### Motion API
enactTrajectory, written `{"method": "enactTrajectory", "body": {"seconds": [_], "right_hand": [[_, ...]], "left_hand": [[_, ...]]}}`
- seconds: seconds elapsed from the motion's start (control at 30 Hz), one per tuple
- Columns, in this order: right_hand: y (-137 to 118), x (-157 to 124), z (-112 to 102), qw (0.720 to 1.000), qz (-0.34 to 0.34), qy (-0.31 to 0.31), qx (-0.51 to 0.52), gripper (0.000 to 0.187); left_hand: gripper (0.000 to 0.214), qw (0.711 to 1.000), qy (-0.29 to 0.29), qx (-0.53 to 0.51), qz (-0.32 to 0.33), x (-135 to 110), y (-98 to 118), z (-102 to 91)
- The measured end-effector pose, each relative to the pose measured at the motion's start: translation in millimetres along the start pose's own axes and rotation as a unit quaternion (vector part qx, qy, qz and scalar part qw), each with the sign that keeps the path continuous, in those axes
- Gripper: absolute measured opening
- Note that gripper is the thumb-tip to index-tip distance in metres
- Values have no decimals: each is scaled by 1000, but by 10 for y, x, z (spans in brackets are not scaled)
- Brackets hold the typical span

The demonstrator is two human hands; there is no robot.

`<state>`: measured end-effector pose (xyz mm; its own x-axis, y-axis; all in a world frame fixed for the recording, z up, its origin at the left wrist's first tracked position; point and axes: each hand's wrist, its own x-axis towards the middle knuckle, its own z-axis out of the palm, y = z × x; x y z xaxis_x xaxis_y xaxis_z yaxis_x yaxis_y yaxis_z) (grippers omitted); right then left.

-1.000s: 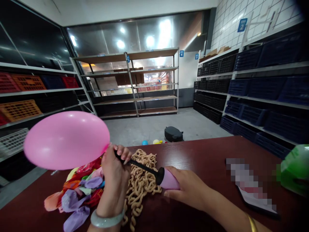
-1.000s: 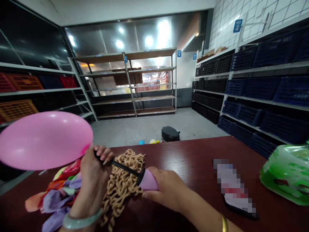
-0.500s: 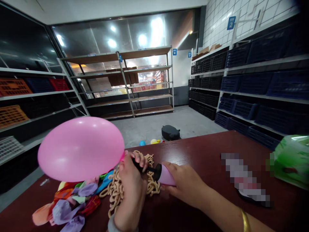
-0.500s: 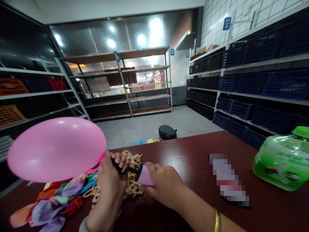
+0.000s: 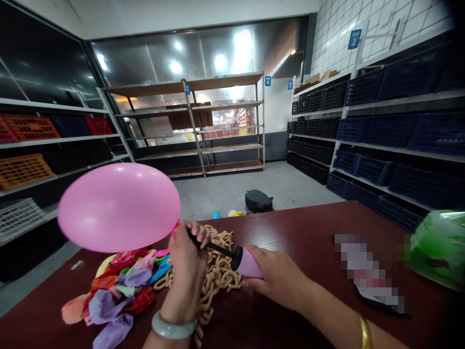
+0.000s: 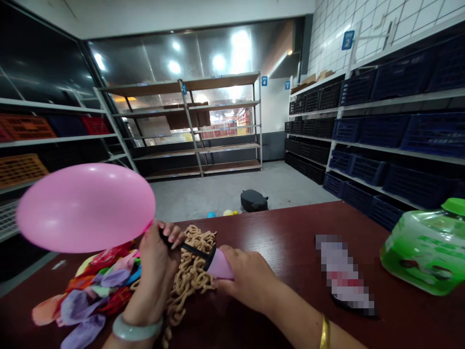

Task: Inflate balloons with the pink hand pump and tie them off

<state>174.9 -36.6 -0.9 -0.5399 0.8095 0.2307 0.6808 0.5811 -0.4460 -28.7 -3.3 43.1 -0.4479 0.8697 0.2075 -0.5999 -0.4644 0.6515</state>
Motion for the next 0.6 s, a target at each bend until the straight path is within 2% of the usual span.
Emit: {"method": "enactTrajectory", "body": {"seconds": [0.13, 0.23, 0.43, 0.6], "right_hand": [[46, -13, -37, 1000, 2, -6, -20, 58], [110, -18, -61, 999, -6, -1, -42, 58], [228, -25, -44, 995, -12, 19, -96, 62], [200, -22, 3, 994, -16, 33, -102, 62]], "left_hand": [[22, 999, 27, -17, 35, 220, 222, -161], [23, 998, 35, -25, 46, 251, 241, -198], [22, 997, 45, -42, 54, 133, 71, -129], [23, 998, 38, -22, 33, -78, -159, 0]]}}
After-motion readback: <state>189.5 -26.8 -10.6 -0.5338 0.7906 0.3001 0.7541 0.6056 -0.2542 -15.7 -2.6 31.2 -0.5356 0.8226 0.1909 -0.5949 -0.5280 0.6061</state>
